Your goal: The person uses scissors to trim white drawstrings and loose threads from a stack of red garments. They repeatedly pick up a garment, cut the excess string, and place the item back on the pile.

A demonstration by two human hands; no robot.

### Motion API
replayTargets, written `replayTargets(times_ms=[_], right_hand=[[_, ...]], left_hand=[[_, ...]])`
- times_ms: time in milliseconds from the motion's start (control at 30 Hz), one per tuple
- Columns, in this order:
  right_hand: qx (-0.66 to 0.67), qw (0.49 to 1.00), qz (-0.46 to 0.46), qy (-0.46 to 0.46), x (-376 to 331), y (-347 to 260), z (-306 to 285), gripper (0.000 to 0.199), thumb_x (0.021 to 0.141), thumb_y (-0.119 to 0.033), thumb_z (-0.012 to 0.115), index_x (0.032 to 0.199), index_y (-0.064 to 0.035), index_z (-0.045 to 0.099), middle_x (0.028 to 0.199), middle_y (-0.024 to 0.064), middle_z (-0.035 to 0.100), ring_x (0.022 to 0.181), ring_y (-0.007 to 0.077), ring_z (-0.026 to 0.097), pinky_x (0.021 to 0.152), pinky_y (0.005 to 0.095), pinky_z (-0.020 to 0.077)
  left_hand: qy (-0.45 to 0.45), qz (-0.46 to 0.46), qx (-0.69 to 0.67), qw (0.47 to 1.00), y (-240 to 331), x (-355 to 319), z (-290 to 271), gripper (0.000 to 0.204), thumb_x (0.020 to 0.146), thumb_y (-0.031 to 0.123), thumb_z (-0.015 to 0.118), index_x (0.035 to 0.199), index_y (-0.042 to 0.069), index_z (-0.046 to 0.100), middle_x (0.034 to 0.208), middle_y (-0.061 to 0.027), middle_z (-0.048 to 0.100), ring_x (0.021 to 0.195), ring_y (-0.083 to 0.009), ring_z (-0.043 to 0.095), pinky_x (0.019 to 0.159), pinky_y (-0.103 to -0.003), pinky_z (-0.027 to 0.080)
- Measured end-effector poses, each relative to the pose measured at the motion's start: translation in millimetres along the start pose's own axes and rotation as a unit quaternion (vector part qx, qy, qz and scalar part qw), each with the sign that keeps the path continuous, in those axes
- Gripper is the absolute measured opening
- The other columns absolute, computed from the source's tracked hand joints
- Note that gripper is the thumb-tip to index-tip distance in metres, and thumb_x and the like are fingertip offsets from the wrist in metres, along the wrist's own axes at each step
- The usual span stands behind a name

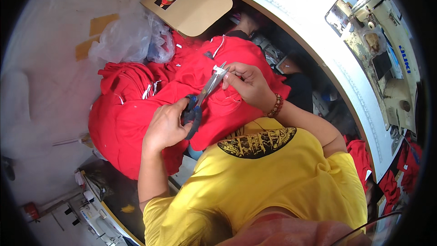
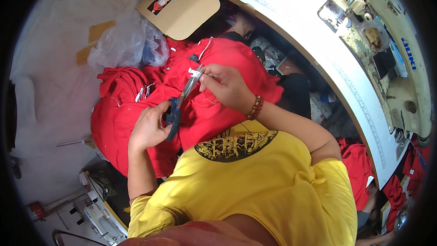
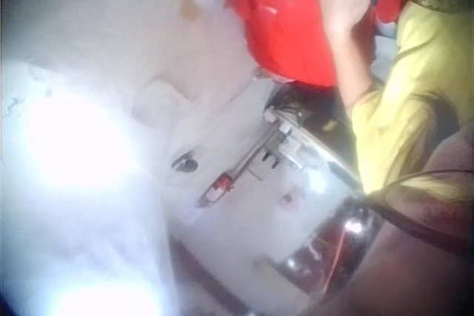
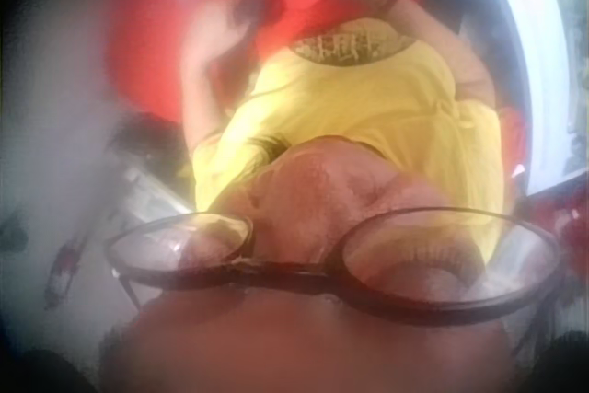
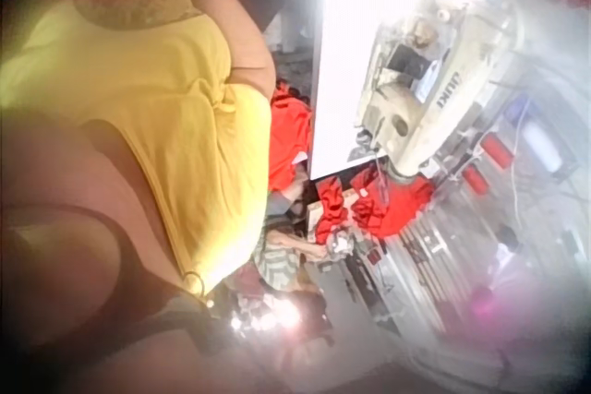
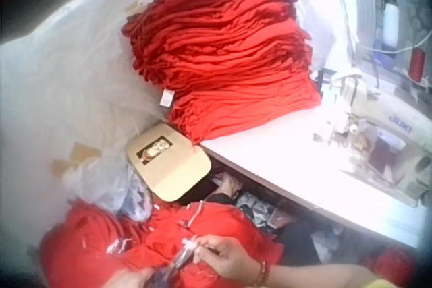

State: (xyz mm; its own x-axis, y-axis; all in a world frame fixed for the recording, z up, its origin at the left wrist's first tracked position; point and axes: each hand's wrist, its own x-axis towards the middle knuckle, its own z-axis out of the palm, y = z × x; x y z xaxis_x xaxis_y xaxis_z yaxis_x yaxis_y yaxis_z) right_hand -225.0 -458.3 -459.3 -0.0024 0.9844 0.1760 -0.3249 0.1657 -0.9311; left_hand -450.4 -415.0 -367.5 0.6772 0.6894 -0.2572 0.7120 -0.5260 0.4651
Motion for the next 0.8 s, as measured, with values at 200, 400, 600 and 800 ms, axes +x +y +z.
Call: replayTargets(times_ms=[200,400,600,800], right_hand=[[-0.123,0.99,0.064,-0.016,-4.9,-5.5,-3.9,0.01,0.09,-0.002,0.052,0.086,0.0021,0.06,0.077,0.0033,0.062,0.072,0.0066,0.058,0.065,0.0227,0.0454],[-0.047,0.998,0.001,0.042,-3.8,2.7,1.1,0.013,0.09,-0.01,0.055,0.091,0.0022,0.061,0.076,0.0046,0.064,0.069,0.0076,0.059,0.064,0.0217,0.0466],[0.146,0.976,0.118,0.108,12.5,14.4,2.6,0.018,0.094,-0.009,0.049,0.106,0.0009,0.058,0.092,0.0083,0.064,0.09,0.0117,0.06,0.08,0.0257,0.0483],[0.292,0.934,0.192,0.079,11.0,15.1,7.8,0.023,0.095,-0.006,0.045,0.115,0.0001,0.052,0.111,0.0102,0.06,0.101,0.016,0.059,0.088,0.0287,0.0482]], left_hand=[[-0.008,0.015,0.008,1.0,-0.3,0.4,-3.7,0.034,0.066,0.005,0.065,0.098,-0.002,0.057,0.063,-0.0185,0.051,0.052,-0.0318,0.053,0.05,-0.036,0.04],[0.054,-0.033,-0.082,0.995,-4.3,-10.3,7.7,0.031,0.068,0.0,0.065,0.098,-0.002,0.056,0.078,-0.0167,0.063,0.06,-0.023,0.059,0.057,-0.033,0.044],[0.208,-0.06,-0.302,0.928,16.6,-4.5,88.1,0.059,0.063,0.025,0.086,0.098,0.001,0.045,0.087,-0.0103,0.062,0.072,-0.0142,0.056,0.069,-0.029,0.047],[0.317,-0.147,-0.258,0.901,16.0,37.4,117.6,0.049,0.066,0.019,0.083,0.09,0.004,0.043,0.057,-0.0019,0.044,0.053,-0.012,0.047,0.05,-0.029,0.04]])
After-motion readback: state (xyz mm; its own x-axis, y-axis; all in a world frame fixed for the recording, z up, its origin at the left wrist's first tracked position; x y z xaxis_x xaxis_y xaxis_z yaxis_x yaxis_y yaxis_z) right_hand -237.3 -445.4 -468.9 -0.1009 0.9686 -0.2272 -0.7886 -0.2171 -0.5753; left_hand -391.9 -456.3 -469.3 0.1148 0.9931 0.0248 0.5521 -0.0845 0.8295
